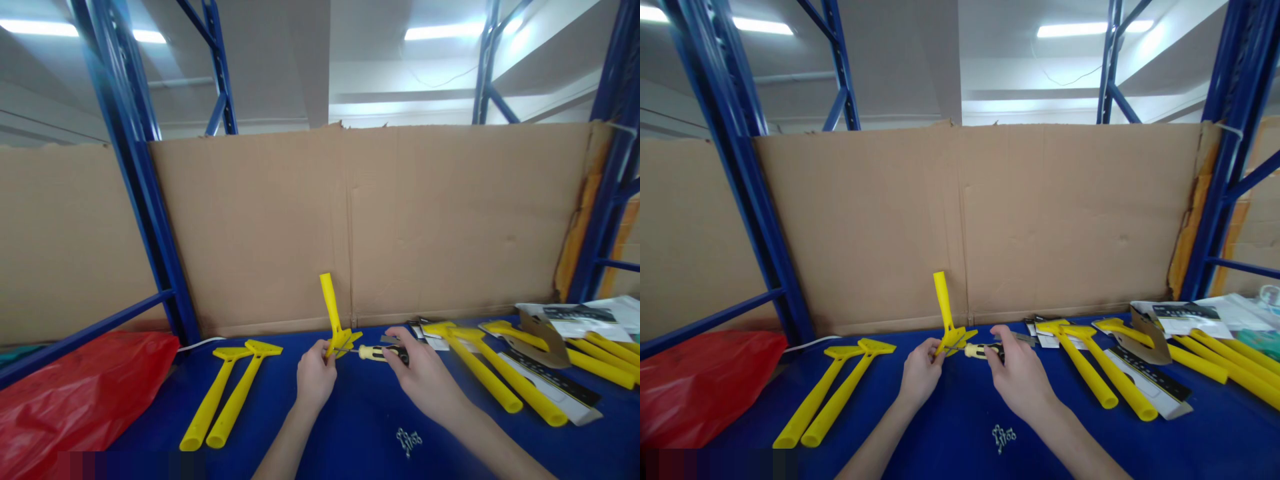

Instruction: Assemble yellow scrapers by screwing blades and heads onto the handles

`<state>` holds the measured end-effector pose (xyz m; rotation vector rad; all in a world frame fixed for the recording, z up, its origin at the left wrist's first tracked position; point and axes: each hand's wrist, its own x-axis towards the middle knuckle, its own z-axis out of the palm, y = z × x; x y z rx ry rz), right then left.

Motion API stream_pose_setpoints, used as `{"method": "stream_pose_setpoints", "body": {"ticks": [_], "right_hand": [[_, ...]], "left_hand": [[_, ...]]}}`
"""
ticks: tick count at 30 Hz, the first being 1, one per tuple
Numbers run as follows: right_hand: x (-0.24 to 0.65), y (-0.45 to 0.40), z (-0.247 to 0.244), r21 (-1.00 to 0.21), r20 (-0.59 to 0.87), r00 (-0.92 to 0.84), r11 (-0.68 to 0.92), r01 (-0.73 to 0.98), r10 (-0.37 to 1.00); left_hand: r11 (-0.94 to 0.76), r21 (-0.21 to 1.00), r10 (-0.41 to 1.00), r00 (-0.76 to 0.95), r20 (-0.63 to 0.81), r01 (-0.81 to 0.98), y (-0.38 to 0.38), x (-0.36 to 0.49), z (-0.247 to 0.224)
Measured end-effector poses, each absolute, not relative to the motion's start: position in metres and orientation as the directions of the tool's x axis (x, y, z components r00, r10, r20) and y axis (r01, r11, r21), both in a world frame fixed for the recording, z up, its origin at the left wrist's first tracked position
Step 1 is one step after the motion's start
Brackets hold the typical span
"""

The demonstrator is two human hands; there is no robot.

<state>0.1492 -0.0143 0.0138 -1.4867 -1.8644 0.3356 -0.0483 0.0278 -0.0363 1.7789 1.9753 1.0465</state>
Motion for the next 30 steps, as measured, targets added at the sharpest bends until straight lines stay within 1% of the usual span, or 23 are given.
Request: {"method": "stream_pose_setpoints", "body": {"ticks": [3,5,7,11,14,16,18,21,23,25,30], "right_hand": [[0.148,-0.015,0.015,-0.591,0.344,-0.086,0.287,0.754,0.935],[0.147,-0.016,0.014,-0.604,0.324,-0.081,0.272,0.749,0.942],[0.146,-0.016,0.011,-0.620,0.337,-0.074,0.281,0.733,0.938],[0.147,-0.014,0.005,-0.602,0.479,-0.131,0.433,0.671,0.868],[0.148,-0.014,0.005,-0.580,0.522,-0.184,0.504,0.639,0.833],[0.148,-0.015,0.009,-0.574,0.520,-0.163,0.484,0.661,0.839],[0.148,-0.015,0.013,-0.580,0.478,-0.128,0.421,0.698,0.869],[0.149,-0.014,0.015,-0.617,0.388,-0.095,0.335,0.712,0.917],[0.149,-0.013,0.014,-0.651,0.359,-0.088,0.316,0.691,0.929],[0.147,-0.013,0.012,-0.666,0.373,-0.074,0.322,0.673,0.925],[0.143,-0.016,0.008,-0.680,0.504,-0.006,0.402,0.613,0.863]], "left_hand": [[-0.020,0.663,0.946,-0.201,0.256,0.748,0.027,-0.048,-0.035],[-0.022,0.665,0.946,-0.198,0.255,0.747,0.027,-0.048,-0.034],[-0.030,0.678,0.950,-0.191,0.248,0.734,0.028,-0.048,-0.035],[-0.030,0.716,0.952,-0.198,0.232,0.697,0.030,-0.049,-0.037],[-0.024,0.721,0.954,-0.200,0.225,0.693,0.030,-0.049,-0.037],[-0.018,0.704,0.954,-0.198,0.224,0.710,0.029,-0.049,-0.035],[-0.013,0.674,0.955,-0.191,0.228,0.739,0.028,-0.048,-0.033],[-0.015,0.630,0.950,-0.185,0.250,0.776,0.025,-0.047,-0.030],[-0.021,0.628,0.947,-0.185,0.262,0.778,0.024,-0.046,-0.029],[-0.021,0.631,0.948,-0.186,0.260,0.775,0.024,-0.045,-0.029],[-0.012,0.633,0.950,-0.189,0.250,0.774,0.026,-0.045,-0.031]]}}
